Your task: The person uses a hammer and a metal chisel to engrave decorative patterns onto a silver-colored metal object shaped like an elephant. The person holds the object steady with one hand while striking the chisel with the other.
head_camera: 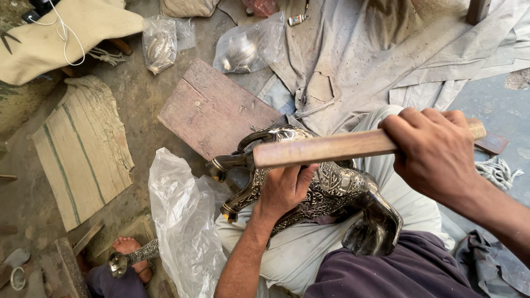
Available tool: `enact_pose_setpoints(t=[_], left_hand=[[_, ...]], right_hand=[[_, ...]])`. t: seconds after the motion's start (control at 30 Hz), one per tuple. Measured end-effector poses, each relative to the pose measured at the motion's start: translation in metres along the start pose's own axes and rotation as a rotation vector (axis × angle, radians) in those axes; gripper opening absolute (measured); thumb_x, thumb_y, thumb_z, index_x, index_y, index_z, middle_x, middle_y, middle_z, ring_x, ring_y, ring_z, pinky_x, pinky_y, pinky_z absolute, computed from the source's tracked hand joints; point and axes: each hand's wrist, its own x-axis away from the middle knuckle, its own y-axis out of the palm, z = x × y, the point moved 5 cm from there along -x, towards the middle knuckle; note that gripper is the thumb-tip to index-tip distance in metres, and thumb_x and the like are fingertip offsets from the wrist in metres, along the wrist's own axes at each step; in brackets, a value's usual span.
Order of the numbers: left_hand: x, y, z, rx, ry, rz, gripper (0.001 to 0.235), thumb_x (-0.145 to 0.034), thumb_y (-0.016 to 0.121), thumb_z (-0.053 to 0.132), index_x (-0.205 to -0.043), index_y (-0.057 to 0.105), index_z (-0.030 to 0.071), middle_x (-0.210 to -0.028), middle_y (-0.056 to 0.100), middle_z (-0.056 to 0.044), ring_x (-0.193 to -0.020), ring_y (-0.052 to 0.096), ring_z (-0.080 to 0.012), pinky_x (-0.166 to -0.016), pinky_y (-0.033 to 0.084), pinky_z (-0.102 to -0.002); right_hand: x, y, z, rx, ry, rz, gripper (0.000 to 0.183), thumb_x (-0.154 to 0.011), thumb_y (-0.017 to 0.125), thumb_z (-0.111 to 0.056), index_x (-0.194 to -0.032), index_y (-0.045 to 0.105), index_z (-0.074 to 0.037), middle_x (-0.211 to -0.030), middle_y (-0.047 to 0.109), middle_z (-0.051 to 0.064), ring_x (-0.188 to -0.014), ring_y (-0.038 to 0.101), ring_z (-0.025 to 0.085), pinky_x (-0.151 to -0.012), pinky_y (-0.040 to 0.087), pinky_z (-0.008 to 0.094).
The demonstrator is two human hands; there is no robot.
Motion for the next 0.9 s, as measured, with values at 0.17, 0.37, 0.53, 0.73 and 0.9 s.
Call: enact_pose_setpoints(t=[0.17,0.37,0.53,0.73,0.9], left_hand=[[0.002,0.001,-0.003,0.006,-0.016,0.02,0.024,-0.109,0.063,0.016,-0.124,0.05,0.003,-0.097,0.07,-0.014,-0.078,0.074,-0.0222,-0.06,0.059,-0.035],[0.0,0.002,-0.004,0.022,-0.017,0.005,0.023,-0.111,0.061,0.018,-0.125,0.049,0.005,-0.096,0.07,-0.013,-0.078,0.075,-0.0216,-0.06,0.06,-0.033],[0.001,0.005,-0.005,0.022,-0.052,-0.036,0.025,-0.11,0.06,0.017,-0.128,0.051,0.003,-0.088,0.068,-0.01,-0.072,0.071,-0.0199,-0.058,0.058,-0.034],[0.027,-0.016,-0.011,0.394,-0.218,0.301,0.012,-0.114,0.059,0.015,-0.122,0.053,0.009,-0.102,0.07,-0.011,-0.083,0.071,-0.016,-0.063,0.061,-0.026],[0.113,-0.069,-0.012,0.466,-0.577,0.948,0.03,-0.105,0.061,0.015,-0.128,0.044,0.005,-0.102,0.07,-0.012,-0.095,0.073,-0.0196,-0.072,0.062,-0.027]], right_hand=[[0.002,0.0,0.005,-0.5,0.201,-0.062,0.032,-0.078,0.067,-0.011,-0.106,0.053,-0.004,-0.08,0.062,0.011,-0.068,0.061,0.023,-0.063,0.049,0.044],[0.001,0.001,-0.005,-0.485,0.142,-0.027,0.027,-0.079,0.066,-0.012,-0.102,0.052,-0.005,-0.081,0.061,0.006,-0.064,0.057,0.02,-0.057,0.048,0.037],[0.006,-0.005,-0.005,0.058,0.082,0.038,0.028,-0.079,0.069,-0.01,-0.107,0.062,-0.007,-0.086,0.064,0.008,-0.07,0.057,0.024,-0.069,0.043,0.042],[0.025,0.023,0.029,0.126,0.22,-0.068,0.03,-0.078,0.072,-0.014,-0.107,0.067,-0.009,-0.09,0.071,0.011,-0.08,0.067,0.029,-0.072,0.049,0.044],[0.055,0.102,0.1,-0.097,0.542,-0.271,0.052,-0.082,0.081,-0.035,-0.122,0.068,-0.004,-0.09,0.074,0.021,-0.086,0.072,0.037,-0.08,0.057,0.048]])
